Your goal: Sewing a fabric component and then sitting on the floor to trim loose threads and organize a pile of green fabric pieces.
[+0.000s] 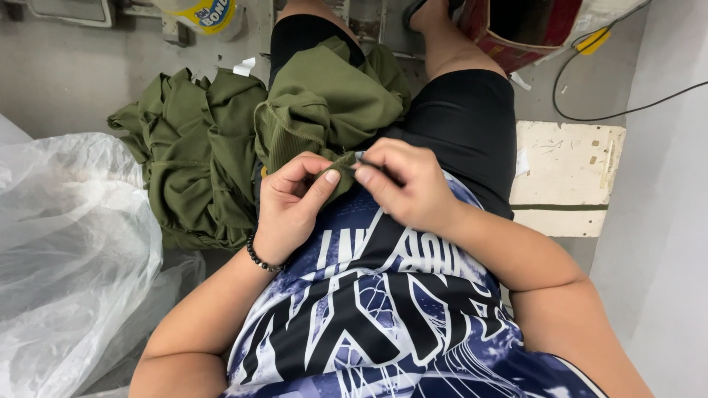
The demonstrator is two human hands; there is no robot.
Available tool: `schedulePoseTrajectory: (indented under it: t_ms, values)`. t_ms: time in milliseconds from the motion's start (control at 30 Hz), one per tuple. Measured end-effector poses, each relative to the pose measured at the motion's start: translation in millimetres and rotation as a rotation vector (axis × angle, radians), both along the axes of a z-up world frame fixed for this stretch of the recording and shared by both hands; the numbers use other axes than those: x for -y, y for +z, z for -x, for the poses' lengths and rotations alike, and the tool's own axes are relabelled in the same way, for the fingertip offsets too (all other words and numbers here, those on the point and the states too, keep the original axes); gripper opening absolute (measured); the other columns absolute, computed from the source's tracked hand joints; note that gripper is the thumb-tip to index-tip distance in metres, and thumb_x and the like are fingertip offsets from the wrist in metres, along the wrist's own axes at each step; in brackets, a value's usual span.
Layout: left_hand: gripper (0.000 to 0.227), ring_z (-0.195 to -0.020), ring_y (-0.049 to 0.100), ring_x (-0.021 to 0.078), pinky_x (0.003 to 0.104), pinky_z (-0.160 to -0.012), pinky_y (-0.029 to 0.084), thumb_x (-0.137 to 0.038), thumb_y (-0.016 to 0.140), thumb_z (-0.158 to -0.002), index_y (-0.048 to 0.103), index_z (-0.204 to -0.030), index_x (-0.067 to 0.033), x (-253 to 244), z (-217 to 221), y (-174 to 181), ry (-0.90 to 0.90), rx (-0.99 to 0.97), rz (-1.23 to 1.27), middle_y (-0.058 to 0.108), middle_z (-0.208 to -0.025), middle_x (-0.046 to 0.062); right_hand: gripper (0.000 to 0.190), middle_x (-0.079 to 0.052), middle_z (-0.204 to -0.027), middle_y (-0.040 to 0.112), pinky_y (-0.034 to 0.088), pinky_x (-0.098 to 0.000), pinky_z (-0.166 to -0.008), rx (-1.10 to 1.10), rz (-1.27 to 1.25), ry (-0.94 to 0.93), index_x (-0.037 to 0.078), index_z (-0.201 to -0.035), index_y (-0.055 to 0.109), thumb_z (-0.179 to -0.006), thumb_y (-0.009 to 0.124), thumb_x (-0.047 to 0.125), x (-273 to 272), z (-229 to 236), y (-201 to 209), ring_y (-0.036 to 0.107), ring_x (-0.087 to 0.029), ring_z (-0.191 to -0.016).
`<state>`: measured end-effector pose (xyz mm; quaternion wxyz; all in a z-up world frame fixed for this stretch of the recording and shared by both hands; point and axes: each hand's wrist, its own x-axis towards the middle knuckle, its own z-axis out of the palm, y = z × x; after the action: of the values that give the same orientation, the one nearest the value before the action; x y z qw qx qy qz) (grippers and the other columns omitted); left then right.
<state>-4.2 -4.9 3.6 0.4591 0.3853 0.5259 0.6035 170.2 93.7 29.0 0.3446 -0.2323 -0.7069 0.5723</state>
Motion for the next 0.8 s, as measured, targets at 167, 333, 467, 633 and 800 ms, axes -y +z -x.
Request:
schedulePoseTrajectory:
  t_ms: [167,333,467,633,800]
  values:
    - [0.006,-0.076,0.053,0.0101,0.026,-0.071,0.048,0.0,0.069,-0.097,0.073,-0.097,0.0039,-1.3,-4.7,4.7,-0.015,-0.011,-0.02,0.066,-0.084,0.009,0.026,-0.003,-0.057,0.056,0.043,-0.0165,-0.035,0.017,0.225,0.119,-0.003,-0.078,0.064,-0.102,0.056,0.002,2.1,4.7,1.3,0.054,-0.006,-0.034]
    - [0.006,-0.074,0.055,0.0129,0.029,-0.07,0.05,0.0,0.069,-0.098,0.072,-0.095,0.0039,-3.0,-6.8,10.4,-0.005,-0.086,-0.046,0.066,-0.083,0.01,0.026,-0.012,-0.06,0.06,0.038,-0.0207,-0.028,-0.049,0.73,0.145,-0.004,-0.085,0.065,-0.105,0.054,0.008,9.2,-2.7,-2.6,0.05,-0.009,-0.03]
    - [0.007,-0.076,0.055,0.0121,0.029,-0.07,0.049,0.0,0.068,-0.099,0.072,-0.093,0.0032,-6.5,-6.3,3.0,0.015,-0.089,-0.047,0.065,-0.083,0.01,0.029,-0.01,-0.056,0.056,0.036,-0.0206,-0.026,-0.06,0.766,0.048,-0.005,-0.086,0.063,-0.106,0.053,0.012,0.1,-0.9,-8.3,0.049,-0.008,-0.03]
    - [0.007,-0.074,0.062,0.0205,0.035,-0.071,0.052,0.0,0.069,-0.098,0.071,-0.092,0.004,-3.7,-7.8,10.8,-0.002,-0.221,-0.081,0.067,-0.081,0.014,0.028,-0.009,-0.046,0.055,0.034,-0.0198,-0.028,-0.011,0.663,0.049,-0.001,-0.084,0.061,-0.106,0.053,0.015,0.9,-1.4,0.2,0.049,-0.009,-0.03]
    - [0.006,-0.074,0.064,0.0229,0.035,-0.071,0.053,-0.001,0.07,-0.097,0.071,-0.093,0.0033,-11.8,-5.5,14.7,-0.007,-0.273,-0.12,0.069,-0.083,0.013,0.028,-0.008,-0.05,0.053,0.036,-0.0207,-0.028,-0.07,0.693,0.011,-0.002,-0.085,0.061,-0.106,0.053,0.013,-10.6,-6.7,6.3,0.047,-0.009,-0.03]
